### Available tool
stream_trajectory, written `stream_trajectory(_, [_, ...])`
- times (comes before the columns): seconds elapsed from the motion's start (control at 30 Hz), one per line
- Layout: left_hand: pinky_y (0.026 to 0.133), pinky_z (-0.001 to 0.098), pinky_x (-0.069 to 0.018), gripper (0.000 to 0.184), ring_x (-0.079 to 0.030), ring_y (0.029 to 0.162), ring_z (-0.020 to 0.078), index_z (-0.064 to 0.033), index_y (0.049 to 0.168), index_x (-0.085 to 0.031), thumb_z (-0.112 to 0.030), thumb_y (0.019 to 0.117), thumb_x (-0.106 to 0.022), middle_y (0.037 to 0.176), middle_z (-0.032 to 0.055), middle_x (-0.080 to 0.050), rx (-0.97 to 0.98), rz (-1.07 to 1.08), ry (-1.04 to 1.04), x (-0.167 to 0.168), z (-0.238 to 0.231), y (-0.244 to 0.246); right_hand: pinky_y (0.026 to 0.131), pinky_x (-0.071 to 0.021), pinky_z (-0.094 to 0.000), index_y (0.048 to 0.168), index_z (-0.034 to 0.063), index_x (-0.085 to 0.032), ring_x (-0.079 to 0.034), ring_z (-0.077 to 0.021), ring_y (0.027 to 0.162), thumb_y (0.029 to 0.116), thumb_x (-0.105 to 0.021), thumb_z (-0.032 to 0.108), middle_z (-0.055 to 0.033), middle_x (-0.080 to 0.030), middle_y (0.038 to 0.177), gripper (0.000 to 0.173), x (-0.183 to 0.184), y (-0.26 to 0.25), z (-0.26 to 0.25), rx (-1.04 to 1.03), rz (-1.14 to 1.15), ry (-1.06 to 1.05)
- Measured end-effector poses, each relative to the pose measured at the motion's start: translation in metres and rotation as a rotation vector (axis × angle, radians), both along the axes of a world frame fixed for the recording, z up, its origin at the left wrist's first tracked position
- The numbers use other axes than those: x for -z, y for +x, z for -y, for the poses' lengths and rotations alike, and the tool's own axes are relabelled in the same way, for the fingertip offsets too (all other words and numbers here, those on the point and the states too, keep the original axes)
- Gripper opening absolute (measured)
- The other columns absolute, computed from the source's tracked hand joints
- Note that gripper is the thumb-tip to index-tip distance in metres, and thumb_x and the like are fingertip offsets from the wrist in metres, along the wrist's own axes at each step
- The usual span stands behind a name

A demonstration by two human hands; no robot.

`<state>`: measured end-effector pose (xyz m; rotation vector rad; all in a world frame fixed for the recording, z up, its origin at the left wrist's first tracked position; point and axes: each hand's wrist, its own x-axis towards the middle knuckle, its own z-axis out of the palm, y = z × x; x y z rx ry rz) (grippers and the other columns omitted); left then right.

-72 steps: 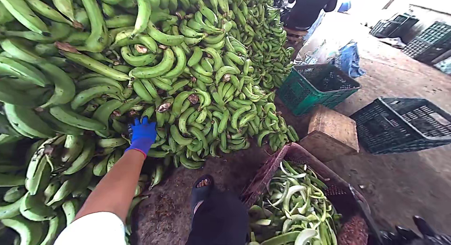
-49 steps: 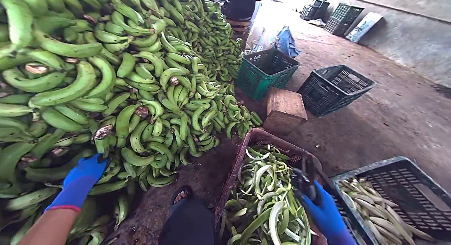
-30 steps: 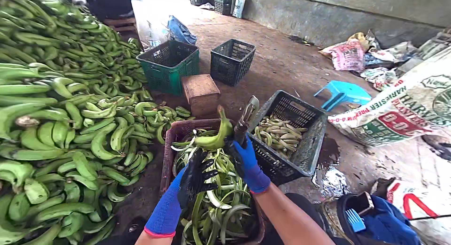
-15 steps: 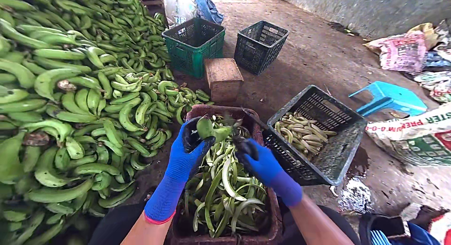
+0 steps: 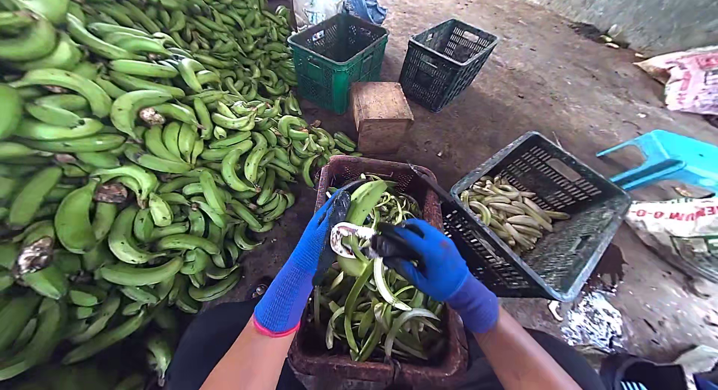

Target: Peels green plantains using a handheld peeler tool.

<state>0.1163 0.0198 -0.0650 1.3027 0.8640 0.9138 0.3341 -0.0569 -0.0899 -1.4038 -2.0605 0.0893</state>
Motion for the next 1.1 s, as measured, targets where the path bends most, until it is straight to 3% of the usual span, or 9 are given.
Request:
stream_trajectory(0.07, [0.089,0.0175,-0.05,0.04,-0.06,0.099,-0.0011,-0.0021,0.142,-0.049,-0.016,0.1084,-0.032,0.117,0.0032,-0.063,-0.004,-0.051,0.004,-0.002,0.009,0.003,0.08,-0.0559,-0.0615,0.124,0.0072,-0.073,-0.069,-0.0446,0.099,0.0883,-0.067,0.033,-0.0254,-0.07,0.113,0.044,-0.009,0.007,-0.009,0.184,0.024,0.011])
stream_trajectory(0.2, [0.08,0.0225,-0.0557,0.041,-0.065,0.091,0.0062,-0.0106,0.143,-0.053,-0.025,0.1097,-0.033,0.112,0.0024,-0.067,0.043,0.021,-0.086,0.003,0.001,0.001,0.087,-0.0502,-0.0681,0.142,0.0065,-0.059,-0.063,-0.0496,0.111,0.0952,-0.066,0.021,-0.0295,-0.062,0.126,0.05,-0.028,0.038,-0.018,0.464,-0.049,-0.126])
stream_trajectory(0.33, [0.085,0.021,-0.0554,0.039,-0.065,0.098,0.0027,-0.0128,0.142,-0.053,-0.024,0.1098,-0.034,0.117,-0.0007,-0.067,-0.047,0.043,-0.029,0.013,-0.014,-0.006,0.092,-0.0548,-0.0506,0.142,0.011,-0.06,-0.066,-0.0278,0.109,0.0953,-0.059,0.028,-0.0161,-0.066,0.124,0.05,-0.018,0.037,-0.004,0.133,-0.234,-0.248])
stream_trajectory(0.43, [0.08,0.021,-0.0557,0.039,-0.065,0.092,0.0029,-0.0125,0.142,-0.052,-0.022,0.11,-0.033,0.112,-0.0005,-0.067,-0.138,0.104,-0.061,0.006,-0.011,-0.002,0.088,-0.0556,-0.0541,0.139,0.0105,-0.064,-0.068,-0.033,0.106,0.0938,-0.061,0.034,-0.0185,-0.069,0.121,0.051,-0.009,0.008,0.003,-0.139,-0.15,-0.359])
stream_trajectory(0.53, [0.085,0.0194,-0.054,0.04,-0.064,0.096,0.0004,-0.0116,0.144,-0.051,-0.021,0.1099,-0.032,0.116,-0.0016,-0.066,-0.135,0.086,-0.044,0.004,0.003,0.004,0.087,-0.0554,-0.0589,0.137,0.0152,-0.067,-0.069,-0.0388,0.104,0.0934,-0.066,0.029,-0.0199,-0.069,0.117,0.046,-0.008,0.0,-0.005,-0.021,-0.029,-0.288])
stream_trajectory(0.67, [0.072,0.0217,-0.0574,0.038,-0.066,0.082,0.0053,-0.0119,0.139,-0.054,-0.027,0.1113,-0.032,0.101,0.0008,-0.068,-0.077,0.061,-0.146,0.012,0.007,0.008,0.082,-0.0514,-0.0644,0.133,0.0132,-0.069,-0.064,-0.0487,0.104,0.0858,-0.073,0.029,-0.0266,-0.066,0.118,0.05,-0.013,0.022,-0.023,0.268,0.06,-0.016])
stream_trajectory(0.77, [0.07,0.0218,-0.0582,0.034,-0.067,0.079,0.0065,-0.011,0.135,-0.053,-0.028,0.1099,-0.037,0.097,0.0017,-0.067,0.033,0.108,-0.235,0.016,-0.001,0.003,0.085,-0.0514,-0.0628,0.141,0.0144,-0.063,-0.063,-0.0454,0.109,0.0897,-0.071,0.025,-0.0242,-0.065,0.122,0.053,-0.012,0.025,-0.024,0.303,0.007,-0.149])
stream_trajectory(0.93, [0.074,0.0238,-0.0567,0.04,-0.066,0.084,0.0079,-0.0117,0.145,-0.048,-0.025,0.1066,-0.048,0.107,0.0037,-0.067,0.059,-0.054,-0.226,0.013,-0.003,-0.002,0.096,-0.0483,-0.0641,0.153,0.0218,-0.049,-0.061,-0.041,0.119,0.102,-0.061,0.024,-0.0214,-0.062,0.133,0.053,-0.01,0.026,-0.036,0.347,-0.074,-0.539])
stream_trajectory(1.1, [0.076,0.0246,-0.0575,0.041,-0.067,0.086,0.0084,-0.0099,0.146,-0.047,-0.02,0.1067,-0.043,0.112,0.0049,-0.066,0.014,-0.076,-0.147,0.007,0.001,-0.005,0.092,-0.0512,-0.0621,0.149,0.0122,-0.054,-0.065,-0.0402,0.113,0.1001,-0.061,0.019,-0.0225,-0.065,0.127,0.05,-0.009,0.029,-0.028,0.352,-0.144,-0.274])
